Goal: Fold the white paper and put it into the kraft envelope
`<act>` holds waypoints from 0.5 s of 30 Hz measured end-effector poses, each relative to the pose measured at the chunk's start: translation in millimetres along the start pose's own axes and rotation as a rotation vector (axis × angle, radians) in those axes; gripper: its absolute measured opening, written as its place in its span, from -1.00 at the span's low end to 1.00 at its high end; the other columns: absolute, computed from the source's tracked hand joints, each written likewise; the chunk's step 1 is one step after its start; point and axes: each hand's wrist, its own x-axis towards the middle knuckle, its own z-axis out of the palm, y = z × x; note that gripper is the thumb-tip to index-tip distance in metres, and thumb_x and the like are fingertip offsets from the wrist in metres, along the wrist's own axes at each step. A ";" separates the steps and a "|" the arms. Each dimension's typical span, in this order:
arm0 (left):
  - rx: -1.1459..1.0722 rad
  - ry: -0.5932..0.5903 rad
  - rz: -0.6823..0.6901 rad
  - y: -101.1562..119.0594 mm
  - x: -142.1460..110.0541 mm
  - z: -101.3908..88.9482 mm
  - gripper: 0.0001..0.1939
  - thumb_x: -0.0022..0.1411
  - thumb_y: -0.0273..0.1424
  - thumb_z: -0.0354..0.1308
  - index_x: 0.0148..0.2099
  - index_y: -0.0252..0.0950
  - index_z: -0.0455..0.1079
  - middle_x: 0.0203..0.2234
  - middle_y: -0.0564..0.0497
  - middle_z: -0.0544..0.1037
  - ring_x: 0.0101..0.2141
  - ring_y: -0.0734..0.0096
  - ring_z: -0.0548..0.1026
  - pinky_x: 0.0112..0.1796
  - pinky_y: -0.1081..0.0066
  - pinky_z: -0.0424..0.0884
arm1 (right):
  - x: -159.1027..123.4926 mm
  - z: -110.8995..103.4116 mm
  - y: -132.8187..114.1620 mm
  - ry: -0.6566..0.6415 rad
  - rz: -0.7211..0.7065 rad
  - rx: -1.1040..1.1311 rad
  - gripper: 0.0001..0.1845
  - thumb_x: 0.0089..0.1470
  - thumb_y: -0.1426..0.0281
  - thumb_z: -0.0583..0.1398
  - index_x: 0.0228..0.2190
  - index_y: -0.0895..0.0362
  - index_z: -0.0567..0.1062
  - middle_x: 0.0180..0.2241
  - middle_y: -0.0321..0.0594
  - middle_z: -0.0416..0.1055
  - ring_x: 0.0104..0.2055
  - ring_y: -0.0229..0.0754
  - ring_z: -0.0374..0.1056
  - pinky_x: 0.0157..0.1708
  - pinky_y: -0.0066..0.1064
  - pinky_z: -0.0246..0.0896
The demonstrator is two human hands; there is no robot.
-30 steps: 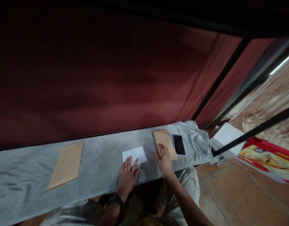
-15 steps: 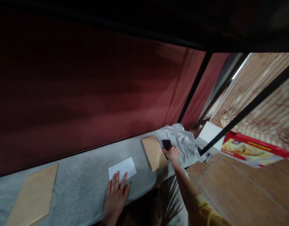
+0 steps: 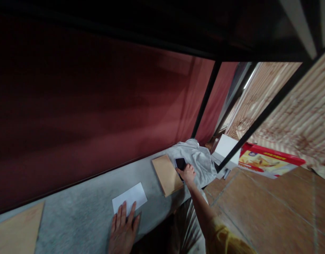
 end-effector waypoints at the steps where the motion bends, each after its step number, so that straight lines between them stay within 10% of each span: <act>1: 0.008 -0.004 0.002 -0.3 -0.3 0.4 -0.44 0.29 -0.26 -0.09 0.29 -0.16 0.32 0.36 -0.11 0.17 0.38 0.00 -0.02 0.27 -0.05 0.03 | 0.3 0.8 0.2 0.000 0.004 0.002 -0.20 -0.01 -0.10 0.27 0.03 0.28 0.39 -0.02 0.20 0.38 0.05 0.20 0.34 -0.06 -0.09 0.22; 15: 0.023 -0.010 0.003 0.8 -1.3 0.0 -0.44 0.33 -0.23 -0.12 0.31 -0.18 0.30 0.38 -0.10 0.14 0.39 0.01 -0.09 0.28 -0.05 0.00 | 4.9 4.6 4.5 -0.022 -0.008 -0.008 -0.19 -0.02 -0.14 0.26 0.03 0.23 0.37 -0.04 0.16 0.38 0.02 0.17 0.35 -0.09 -0.12 0.23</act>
